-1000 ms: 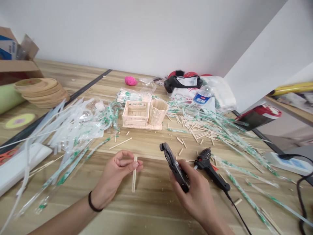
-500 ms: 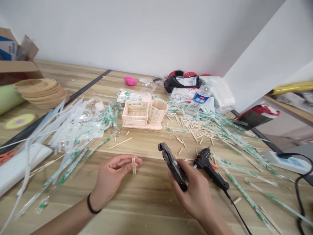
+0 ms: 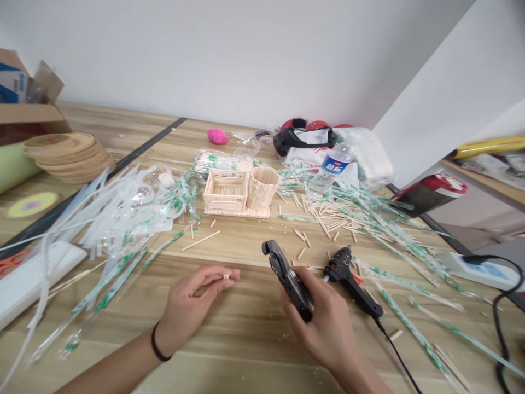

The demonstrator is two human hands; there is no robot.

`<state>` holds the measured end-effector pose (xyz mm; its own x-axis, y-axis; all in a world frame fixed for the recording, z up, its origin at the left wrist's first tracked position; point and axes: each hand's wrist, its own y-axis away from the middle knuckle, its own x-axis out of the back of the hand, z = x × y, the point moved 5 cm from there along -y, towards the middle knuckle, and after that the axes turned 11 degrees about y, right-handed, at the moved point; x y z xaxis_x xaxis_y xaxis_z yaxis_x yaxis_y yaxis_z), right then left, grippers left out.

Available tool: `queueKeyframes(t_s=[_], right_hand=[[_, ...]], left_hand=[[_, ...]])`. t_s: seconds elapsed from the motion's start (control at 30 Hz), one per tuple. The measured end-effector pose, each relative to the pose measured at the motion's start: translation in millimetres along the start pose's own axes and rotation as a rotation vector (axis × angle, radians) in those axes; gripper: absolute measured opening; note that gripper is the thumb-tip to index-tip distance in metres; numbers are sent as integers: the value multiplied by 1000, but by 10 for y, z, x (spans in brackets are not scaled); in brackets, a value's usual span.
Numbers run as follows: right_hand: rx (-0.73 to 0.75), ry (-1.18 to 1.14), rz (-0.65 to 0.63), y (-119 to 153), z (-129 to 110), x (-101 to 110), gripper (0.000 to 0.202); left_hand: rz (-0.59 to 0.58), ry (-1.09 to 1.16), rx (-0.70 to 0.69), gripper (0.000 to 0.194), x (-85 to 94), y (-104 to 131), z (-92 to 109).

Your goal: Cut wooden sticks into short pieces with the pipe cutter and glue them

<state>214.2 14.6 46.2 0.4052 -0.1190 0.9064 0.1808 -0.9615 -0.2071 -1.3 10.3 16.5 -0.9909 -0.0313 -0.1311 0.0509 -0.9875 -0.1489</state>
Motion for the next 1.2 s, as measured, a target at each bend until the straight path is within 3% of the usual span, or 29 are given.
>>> queueKeyframes(t_s=[0.27,0.5,0.77,0.97,1.2], right_hand=[[21,27,-15,2,-26,-14,19],[14,37,-16,7,-36,-16,20],[2,56,-11,-6,-43,0,18],[6,47,15,-13,-32,30,18],[-44,49,64,-30,32,104,16]], left_hand=[[-10,-64,-15,7,3,-15,-36],[-7,-121,85,13,15,-34,-22],[-111,-275,151,19,-32,-79,-84],[-27,-178,241,20,-3,-95,-194],[-23,-80,293,20,-26,-87,-221]])
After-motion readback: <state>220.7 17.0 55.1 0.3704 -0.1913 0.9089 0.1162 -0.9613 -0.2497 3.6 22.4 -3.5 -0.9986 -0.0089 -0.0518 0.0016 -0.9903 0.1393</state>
